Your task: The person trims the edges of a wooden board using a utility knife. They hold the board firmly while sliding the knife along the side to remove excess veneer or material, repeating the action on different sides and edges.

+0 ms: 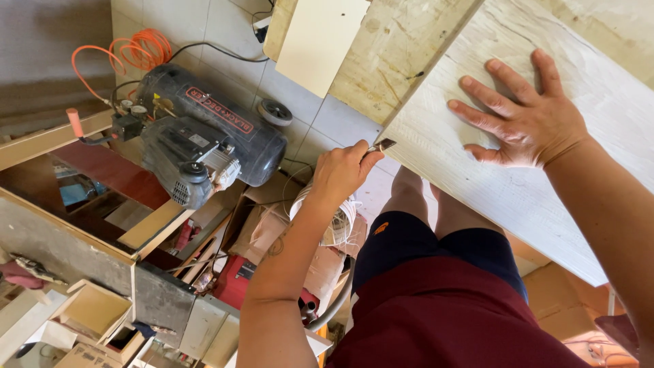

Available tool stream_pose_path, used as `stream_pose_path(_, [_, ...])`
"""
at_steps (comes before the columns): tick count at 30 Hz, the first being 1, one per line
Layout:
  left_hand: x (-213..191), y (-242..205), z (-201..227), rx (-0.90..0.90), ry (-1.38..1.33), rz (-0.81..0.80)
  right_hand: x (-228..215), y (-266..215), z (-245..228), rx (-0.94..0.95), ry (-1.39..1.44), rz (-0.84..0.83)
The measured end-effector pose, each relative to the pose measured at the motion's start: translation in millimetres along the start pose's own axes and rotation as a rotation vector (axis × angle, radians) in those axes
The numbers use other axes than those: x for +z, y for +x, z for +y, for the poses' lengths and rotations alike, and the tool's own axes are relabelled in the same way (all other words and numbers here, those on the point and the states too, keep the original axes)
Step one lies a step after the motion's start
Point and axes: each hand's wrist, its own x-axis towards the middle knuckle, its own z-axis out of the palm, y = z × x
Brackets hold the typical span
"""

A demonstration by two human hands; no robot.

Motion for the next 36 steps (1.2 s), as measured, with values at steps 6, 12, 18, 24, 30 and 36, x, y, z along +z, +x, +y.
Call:
stream_pose_path(6, [2, -1, 5, -0.006, -0.028, -0.008, 1, -1, -2, 0.012, -0.016, -0.01])
stream_pose_path(12, [3, -1, 13, -0.011, -0.048, 0.006, 1, 0, -1, 0.005, -0.033, -0.006])
stream_pose_path(18, [10, -4, 21, -0.007, -0.031, 0.024, 0, 1, -1, -0.003, -0.015, -0.003])
stream_pose_path(24, [21, -11, 34, -0.032, -0.034, 0.044, 0, -1, -2, -0.021, -0.045, 0.035])
stream_pose_path(30, [27, -14, 44, -0.079, -0.046, 0.041, -1, -1, -1, -0.014, 0.024, 0.007])
stream_pose_path(36, [35, -26, 92, -0.051, -0.079, 0.027, -2, 0, 0, -0.038, 0.028, 0.0])
